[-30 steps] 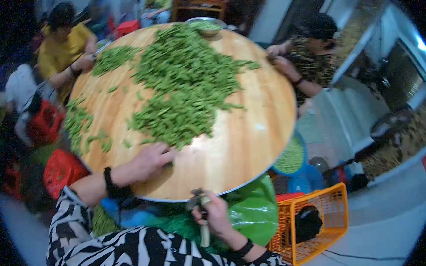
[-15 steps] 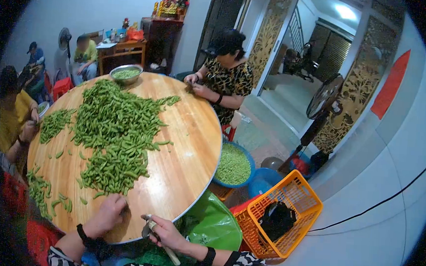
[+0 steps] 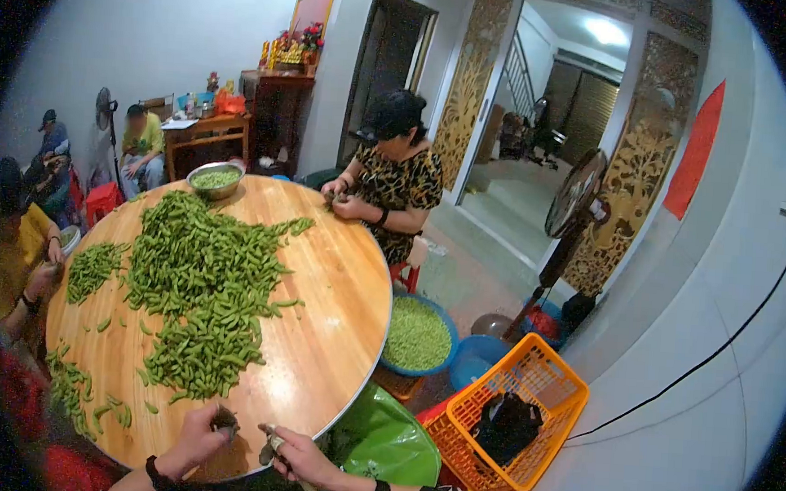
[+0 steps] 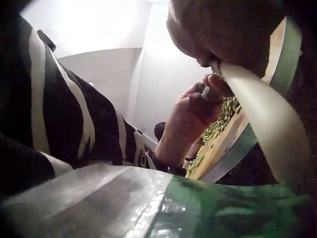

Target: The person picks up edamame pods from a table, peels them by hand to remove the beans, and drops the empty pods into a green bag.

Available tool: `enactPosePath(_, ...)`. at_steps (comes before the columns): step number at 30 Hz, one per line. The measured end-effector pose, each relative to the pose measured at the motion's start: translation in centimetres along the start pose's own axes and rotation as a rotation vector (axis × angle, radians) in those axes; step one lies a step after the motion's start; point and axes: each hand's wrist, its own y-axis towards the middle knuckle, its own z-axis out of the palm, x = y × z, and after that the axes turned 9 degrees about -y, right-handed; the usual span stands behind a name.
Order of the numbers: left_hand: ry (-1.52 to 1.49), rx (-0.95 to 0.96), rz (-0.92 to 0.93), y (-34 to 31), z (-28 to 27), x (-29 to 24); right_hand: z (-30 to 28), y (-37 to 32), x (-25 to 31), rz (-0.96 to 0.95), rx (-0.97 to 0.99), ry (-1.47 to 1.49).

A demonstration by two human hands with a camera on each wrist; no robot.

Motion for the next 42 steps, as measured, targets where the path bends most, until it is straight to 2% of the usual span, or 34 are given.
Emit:
enactPosePath(4,-0.606,0.038,-0.095,0.5,1.0,0.3,0.6,-0.1,1.0,-0.015,-0.031,-0.032)
enactPosePath(6,-0.731,-0.031,-0.13,0.3,1.8,-0.4,0.6,-0.2,1.9,0.0,-0.041,-0.026)
enactPosePath(9,-0.671,-0.024,-0.166,0.1,2.2,-1.2,0.9,-0.1,1.9,0.038,-0.044,0.004)
enactPosePath(12,-0.723,-0.035,-0.143,0.0,2.9,-0.2,1.0,-0.2,2.1,-0.029,0.008,0.067)
enactPosePath(13,-0.729,-0.026,-0.186,-0.1,2.5,-1.1,1.1,-0.3,2.1,-0.037,0.009,0.081)
enactPosePath(19,-0.79,-0.058,-0.076,-0.4,3.4,-0.2,1.1,-0.1,2.0,-0.072,0.039,0.068)
enactPosePath(21,-0.777,-0.075,-0.048,-0.5,3.5,0.0,1.0,0.1,1.7,-0.131,0.027,0.016)
enactPosePath(28,-0.672,-0.154,0.048,-0.7,4.0,0.0,0.9,0.3,1.6,-0.119,-0.016,0.031)
enactPosePath(31,-0.777,-0.107,0.011,-0.4,3.6,0.5,0.7,0.1,1.8,-0.141,-0.01,-0.003)
enactPosePath(33,-1.037,0.005,-0.233,-0.4,2.9,0.1,0.4,-0.1,1.9,-0.145,0.002,-0.011)
enactPosePath(34,-1.038,0.003,-0.233,-0.4,3.0,0.1,0.2,-0.3,1.8,-0.261,-0.022,-0.268)
enactPosePath(35,-1.221,0.015,-0.348,-0.4,3.2,0.1,0.0,-0.5,1.7,-0.376,-0.046,-0.525)
enactPosePath(36,-1.402,0.028,-0.465,-0.4,3.4,0.1,-0.5,-0.6,1.8,-0.374,-0.043,-0.524)
enactPosePath(38,-1.386,0.031,-0.512,-0.5,3.7,0.1,-1.2,-0.4,1.9,-0.676,0.019,-1.052)
enactPosePath(40,-1.368,0.031,-0.555,-0.7,3.9,-0.1,-1.0,-0.4,1.5,-0.677,-0.017,-0.971)
enactPosePath(42,-1.064,0.059,-0.433,-1.4,4.4,-0.5,-0.7,-0.7,1.1,-0.682,-0.05,-0.889)
